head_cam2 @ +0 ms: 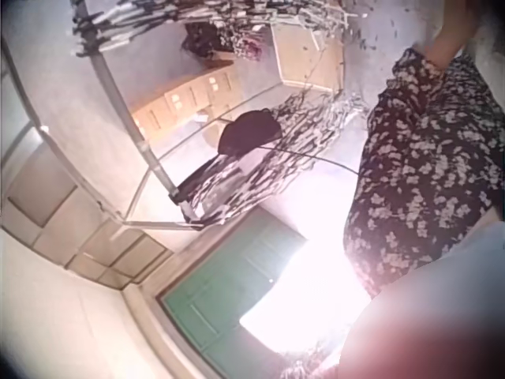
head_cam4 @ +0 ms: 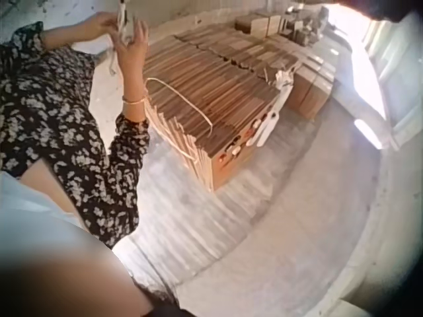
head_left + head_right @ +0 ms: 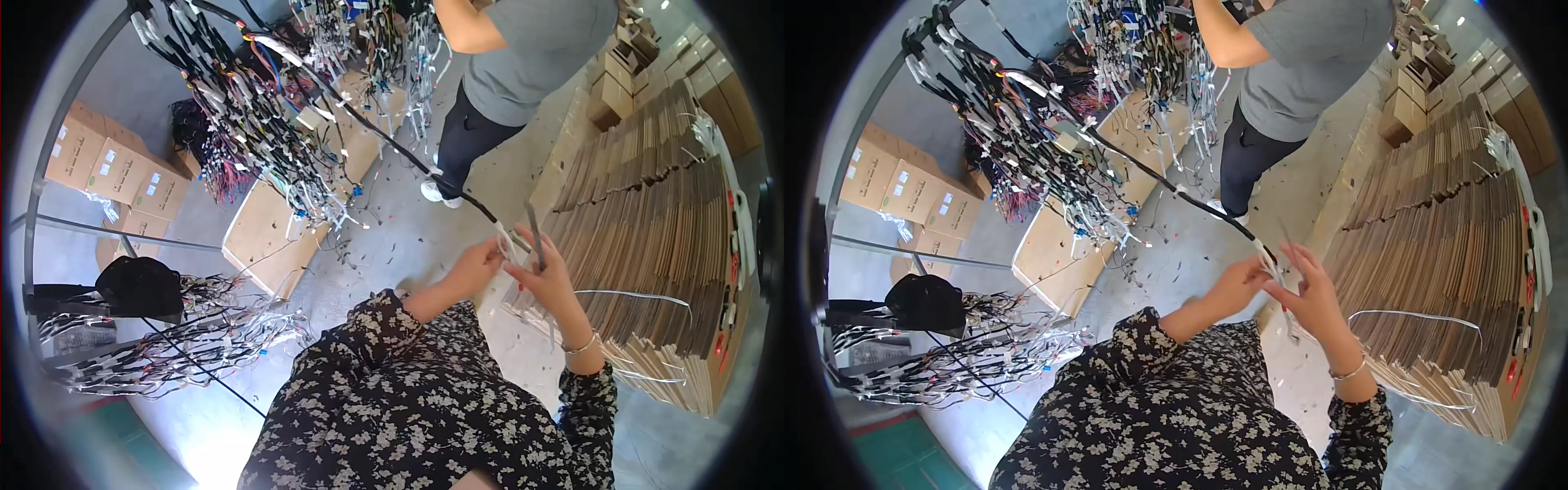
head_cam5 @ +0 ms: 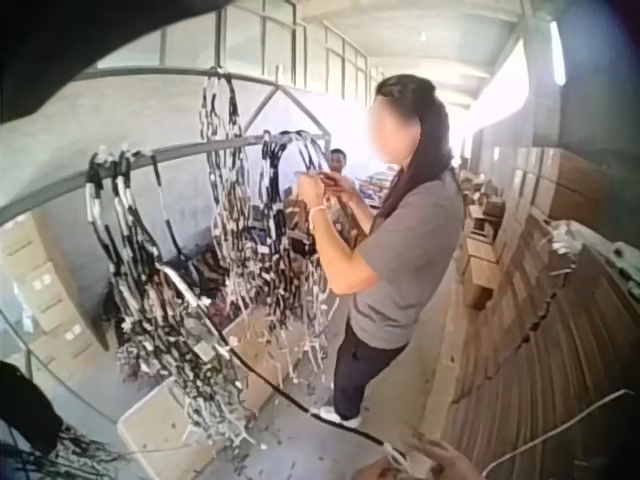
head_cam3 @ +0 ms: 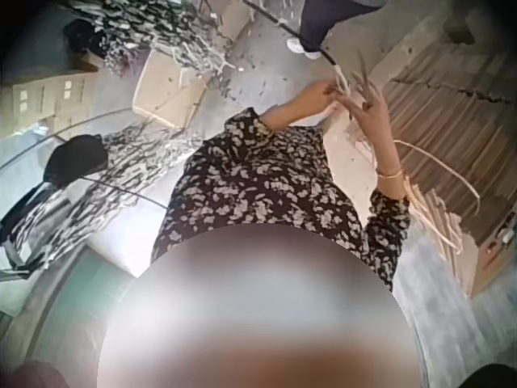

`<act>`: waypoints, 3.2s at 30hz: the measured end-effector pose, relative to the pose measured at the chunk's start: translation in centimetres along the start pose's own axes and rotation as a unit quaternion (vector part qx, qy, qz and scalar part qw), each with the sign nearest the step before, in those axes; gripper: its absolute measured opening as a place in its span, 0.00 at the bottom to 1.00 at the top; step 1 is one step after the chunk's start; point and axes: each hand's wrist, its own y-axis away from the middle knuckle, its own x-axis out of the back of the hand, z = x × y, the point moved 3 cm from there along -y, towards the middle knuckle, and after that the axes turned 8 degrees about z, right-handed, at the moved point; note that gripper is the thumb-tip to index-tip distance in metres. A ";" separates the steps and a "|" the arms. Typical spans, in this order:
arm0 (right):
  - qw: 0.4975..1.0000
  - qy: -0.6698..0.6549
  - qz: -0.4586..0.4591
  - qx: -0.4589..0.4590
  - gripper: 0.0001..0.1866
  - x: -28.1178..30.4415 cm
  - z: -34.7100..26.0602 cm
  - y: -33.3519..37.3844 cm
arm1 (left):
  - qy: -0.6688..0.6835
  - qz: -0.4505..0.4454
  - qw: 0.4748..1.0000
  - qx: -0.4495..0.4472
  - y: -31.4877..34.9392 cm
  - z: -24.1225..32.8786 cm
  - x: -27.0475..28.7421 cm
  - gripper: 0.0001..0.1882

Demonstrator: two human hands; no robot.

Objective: Measuring the length of electrical wire harnesses using a metal ruler and organizing them in a factory environment.

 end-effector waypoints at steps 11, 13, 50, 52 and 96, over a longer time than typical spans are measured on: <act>0.975 -0.109 -0.181 -0.067 0.09 -3.3 0.1 -0.6 | -0.080 -0.185 0.977 0.072 1.8 -6.4 12.6 0.11; 0.981 -0.062 -0.170 -0.064 0.10 -4.3 0.3 0.6 | -0.367 0.119 0.922 0.027 -0.8 -7.7 21.6 0.04; 0.997 0.078 -0.030 0.005 0.09 -17.8 8.7 -5.2 | -0.015 -0.326 0.889 0.322 0.7 -13.6 13.6 0.23; 0.963 -0.177 -0.198 -0.049 0.08 -20.1 8.4 -11.0 | -0.087 -0.307 0.914 0.250 2.0 -12.6 14.2 0.23; 0.952 -0.112 0.165 0.233 0.17 -39.3 -7.2 -29.2 | 0.064 0.012 0.935 0.350 22.2 -6.5 24.6 0.24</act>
